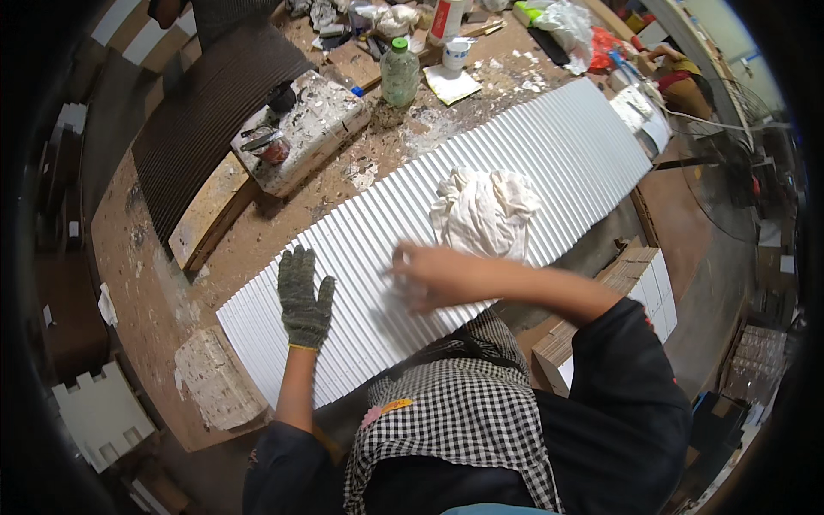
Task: The person wipes a long white corrugated panel on a workbench using a white cloth. They repeatedly rub the surface, fold the cloth, and continue wiping along the length of the panel. Another person works on a dark panel nearby.
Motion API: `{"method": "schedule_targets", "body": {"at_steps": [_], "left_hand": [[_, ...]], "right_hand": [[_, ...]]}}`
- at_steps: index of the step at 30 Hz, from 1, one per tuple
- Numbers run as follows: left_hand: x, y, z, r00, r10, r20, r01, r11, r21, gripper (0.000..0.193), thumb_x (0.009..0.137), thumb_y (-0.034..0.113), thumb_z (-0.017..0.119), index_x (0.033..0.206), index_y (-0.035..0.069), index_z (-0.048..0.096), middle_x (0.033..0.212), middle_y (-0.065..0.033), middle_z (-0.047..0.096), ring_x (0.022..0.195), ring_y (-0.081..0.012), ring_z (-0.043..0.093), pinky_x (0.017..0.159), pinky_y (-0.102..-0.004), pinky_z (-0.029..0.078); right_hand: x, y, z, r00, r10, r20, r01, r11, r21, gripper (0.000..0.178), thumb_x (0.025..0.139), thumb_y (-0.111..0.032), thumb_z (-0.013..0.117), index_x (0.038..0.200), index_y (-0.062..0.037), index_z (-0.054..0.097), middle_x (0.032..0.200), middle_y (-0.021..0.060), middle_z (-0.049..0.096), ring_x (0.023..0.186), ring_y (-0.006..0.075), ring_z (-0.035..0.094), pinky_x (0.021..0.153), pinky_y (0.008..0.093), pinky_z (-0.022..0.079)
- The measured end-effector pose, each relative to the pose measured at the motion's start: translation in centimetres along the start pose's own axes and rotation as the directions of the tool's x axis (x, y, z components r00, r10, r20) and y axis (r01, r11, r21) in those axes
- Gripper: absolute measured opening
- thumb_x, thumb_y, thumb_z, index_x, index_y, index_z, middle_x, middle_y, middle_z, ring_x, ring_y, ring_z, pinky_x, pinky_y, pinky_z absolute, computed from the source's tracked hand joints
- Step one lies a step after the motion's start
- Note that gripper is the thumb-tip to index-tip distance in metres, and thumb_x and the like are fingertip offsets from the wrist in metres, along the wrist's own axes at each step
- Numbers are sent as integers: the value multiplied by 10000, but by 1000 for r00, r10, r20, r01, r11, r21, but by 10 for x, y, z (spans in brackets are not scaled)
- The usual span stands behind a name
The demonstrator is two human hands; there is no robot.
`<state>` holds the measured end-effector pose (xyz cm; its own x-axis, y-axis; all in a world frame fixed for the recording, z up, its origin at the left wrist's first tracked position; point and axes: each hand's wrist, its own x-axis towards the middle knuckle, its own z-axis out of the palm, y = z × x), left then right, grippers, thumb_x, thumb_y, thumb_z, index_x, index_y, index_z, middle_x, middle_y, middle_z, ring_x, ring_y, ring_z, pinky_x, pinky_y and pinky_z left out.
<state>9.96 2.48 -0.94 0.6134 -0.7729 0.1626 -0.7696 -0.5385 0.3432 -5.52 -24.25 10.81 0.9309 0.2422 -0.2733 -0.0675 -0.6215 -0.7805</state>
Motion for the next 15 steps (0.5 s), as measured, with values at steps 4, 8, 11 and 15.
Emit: {"method": "schedule_targets", "body": {"at_steps": [4,8,11,15], "left_hand": [[-5,-8,3,1000,14,17,-14,1000,2,641,977,369,639,1510,68,450,1585,-147,404,1494,-350,316,1236,-500,236],[15,-1,-3,997,59,58,-63,996,71,666,994,465,567,1515,70,439,1570,-153,422,1485,-363,334,1220,-514,258],[22,3,-5,995,21,97,-30,995,97,648,983,455,582,1479,49,479,1549,-185,440,1453,-387,375,1206,-521,273],[21,5,-3,993,-30,117,20,996,86,618,972,424,599,1451,42,514,1520,-197,472,1436,-394,395,1204,-522,278]], "right_hand": [[45,94,-156,927,-63,-370,88,995,52,295,859,-93,746,1129,-29,647,1107,174,624,907,258,661,723,324,601],[96,332,-216,702,-90,-707,-237,906,-350,625,795,-150,831,1361,-110,569,1162,178,618,1031,344,672,855,416,580],[116,412,-205,720,-29,-693,-367,832,-417,562,764,-140,798,1292,-99,610,1086,226,630,966,408,644,834,476,532],[102,394,-210,815,5,-579,-348,803,-483,619,873,-332,776,1409,-118,553,1288,218,612,1145,412,627,943,486,518]]}}
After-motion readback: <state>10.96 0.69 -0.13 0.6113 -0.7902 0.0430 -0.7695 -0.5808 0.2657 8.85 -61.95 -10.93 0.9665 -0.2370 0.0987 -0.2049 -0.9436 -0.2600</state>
